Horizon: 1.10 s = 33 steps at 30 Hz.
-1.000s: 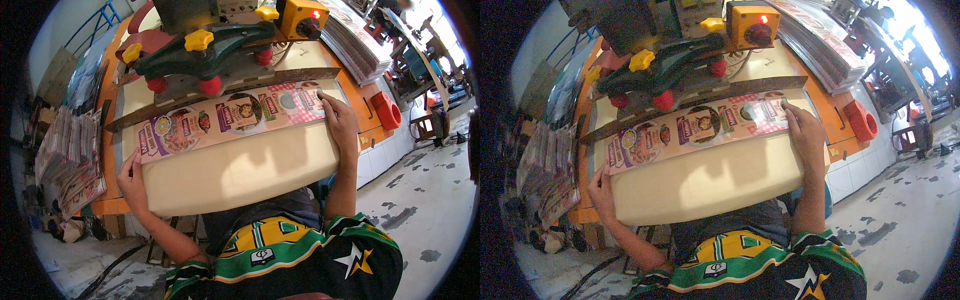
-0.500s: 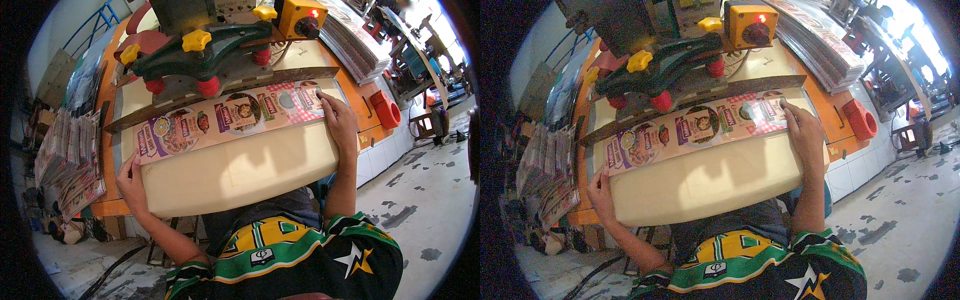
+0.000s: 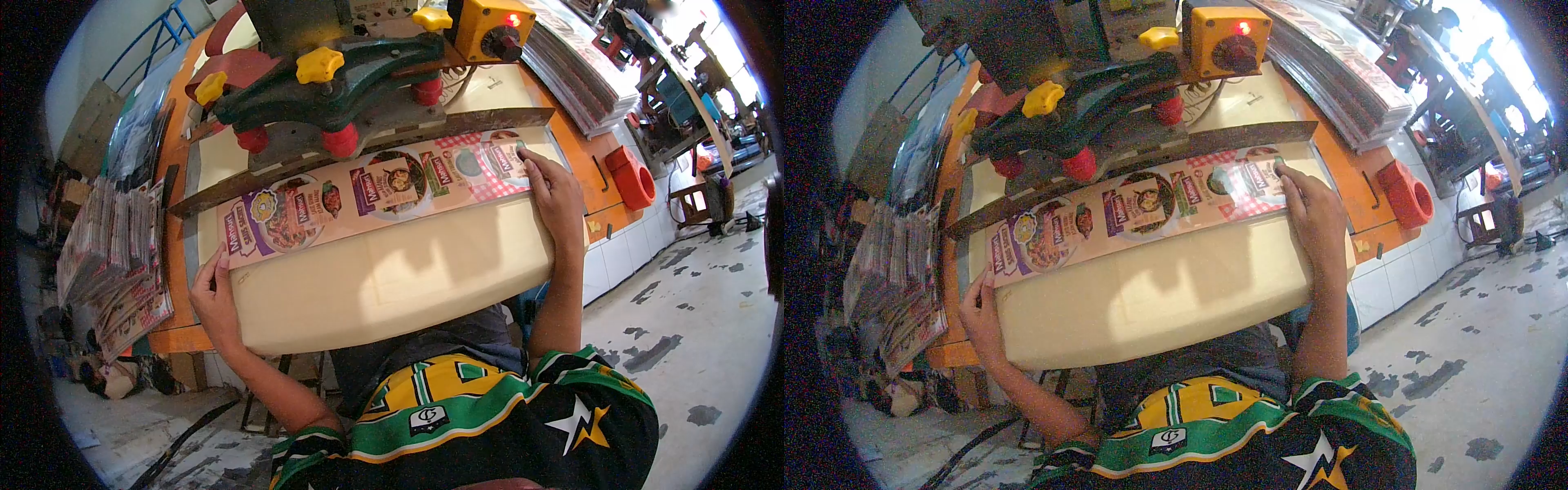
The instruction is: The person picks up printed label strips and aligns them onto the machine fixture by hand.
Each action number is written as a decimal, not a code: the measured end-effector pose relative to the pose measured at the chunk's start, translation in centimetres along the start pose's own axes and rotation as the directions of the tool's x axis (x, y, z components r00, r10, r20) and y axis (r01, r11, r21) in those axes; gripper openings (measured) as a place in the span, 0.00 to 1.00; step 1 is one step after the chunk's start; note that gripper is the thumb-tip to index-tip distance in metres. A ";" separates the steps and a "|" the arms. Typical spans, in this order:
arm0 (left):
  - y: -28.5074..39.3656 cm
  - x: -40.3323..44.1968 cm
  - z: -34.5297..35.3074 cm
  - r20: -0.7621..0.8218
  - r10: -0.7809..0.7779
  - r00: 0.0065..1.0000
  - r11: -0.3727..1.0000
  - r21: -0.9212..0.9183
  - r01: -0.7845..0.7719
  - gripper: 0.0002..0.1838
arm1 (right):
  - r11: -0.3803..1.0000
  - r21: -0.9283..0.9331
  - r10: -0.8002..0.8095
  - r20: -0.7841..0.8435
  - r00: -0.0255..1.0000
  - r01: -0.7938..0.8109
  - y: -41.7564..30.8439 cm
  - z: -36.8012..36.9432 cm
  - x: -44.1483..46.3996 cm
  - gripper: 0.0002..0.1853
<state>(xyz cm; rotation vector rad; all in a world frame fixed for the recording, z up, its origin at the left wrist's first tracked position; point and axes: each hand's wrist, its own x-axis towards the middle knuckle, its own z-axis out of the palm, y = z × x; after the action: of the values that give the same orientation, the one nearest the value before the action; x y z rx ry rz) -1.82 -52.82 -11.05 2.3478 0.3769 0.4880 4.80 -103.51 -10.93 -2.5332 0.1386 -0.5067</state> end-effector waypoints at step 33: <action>-0.4 0.1 0.1 0.002 0.013 1.000 1.000 -0.020 -0.013 0.21 | 1.000 0.018 -0.004 -0.004 1.000 0.004 0.1 0.1 0.0 0.16</action>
<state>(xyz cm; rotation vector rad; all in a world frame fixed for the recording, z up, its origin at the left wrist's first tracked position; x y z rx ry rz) -1.79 -52.58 -11.34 2.3322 0.3548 0.4935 4.80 -103.55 -11.03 -2.5156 0.1300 -0.5124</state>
